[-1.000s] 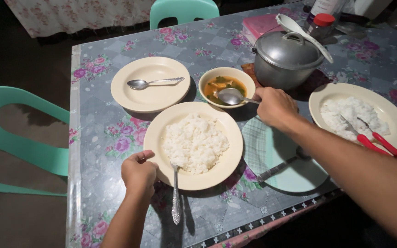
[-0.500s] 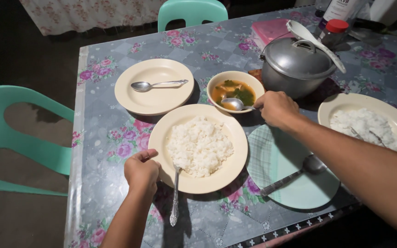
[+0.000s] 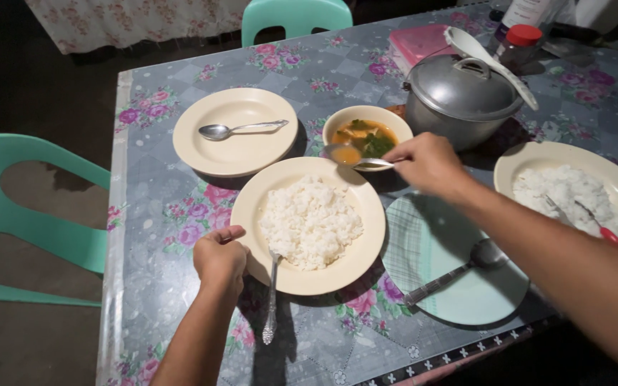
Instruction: The person scoops cooked white rice from a metal pot using a white serving spoon and places it onto two plates. They then add a small amount of soup from a bowl onto one of the plates.
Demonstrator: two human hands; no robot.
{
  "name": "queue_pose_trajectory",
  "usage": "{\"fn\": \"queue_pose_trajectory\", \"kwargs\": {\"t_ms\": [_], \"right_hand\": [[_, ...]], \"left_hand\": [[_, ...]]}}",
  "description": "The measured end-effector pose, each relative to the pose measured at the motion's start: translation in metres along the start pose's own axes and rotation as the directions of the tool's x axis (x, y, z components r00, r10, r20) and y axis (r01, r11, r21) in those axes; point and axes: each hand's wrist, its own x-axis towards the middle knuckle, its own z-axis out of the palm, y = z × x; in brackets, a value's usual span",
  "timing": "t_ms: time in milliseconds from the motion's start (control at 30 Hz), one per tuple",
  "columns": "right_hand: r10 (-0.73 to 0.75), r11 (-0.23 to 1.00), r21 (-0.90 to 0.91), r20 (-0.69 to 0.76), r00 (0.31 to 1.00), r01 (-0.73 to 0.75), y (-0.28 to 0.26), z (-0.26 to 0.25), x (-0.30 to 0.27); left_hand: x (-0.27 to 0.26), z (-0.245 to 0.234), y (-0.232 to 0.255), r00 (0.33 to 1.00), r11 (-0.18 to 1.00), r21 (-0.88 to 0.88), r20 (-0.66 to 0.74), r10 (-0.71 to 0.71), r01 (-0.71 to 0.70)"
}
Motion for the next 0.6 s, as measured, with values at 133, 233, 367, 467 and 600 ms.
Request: {"fn": "queue_pose_trajectory", "kwargs": {"t_ms": [133, 233, 367, 467, 600], "right_hand": [[-0.218, 0.974, -0.09, -0.125, 0.968, 0.208, -0.024, -0.008, -0.015], [-0.101, 0.983, -0.162, -0.107, 0.989, 0.083, -0.035, -0.016, -0.019], [0.086, 0.971, -0.222, -0.033, 0.996, -0.091, -0.037, -0.016, -0.019], [0.081, 0.965, -0.249, -0.005, 0.997, -0.08, -0.026, -0.009, -0.012], [0.109, 0.981, -0.16, 0.003, 0.994, -0.107, -0.001, 0.002, 0.004]], "left_hand": [[0.0, 0.0, 0.001, 0.999, 1.0, 0.014, 0.023, 0.024, -0.024], [-0.002, -0.002, 0.002, 1.0, 0.999, 0.04, 0.003, 0.026, -0.026], [-0.006, -0.002, 0.008, 0.999, 0.998, 0.06, -0.039, 0.015, -0.013], [-0.008, -0.003, 0.008, 0.998, 0.997, 0.072, -0.048, 0.026, -0.022], [-0.006, -0.003, 0.008, 0.999, 0.999, 0.043, -0.037, 0.011, -0.009]]}}
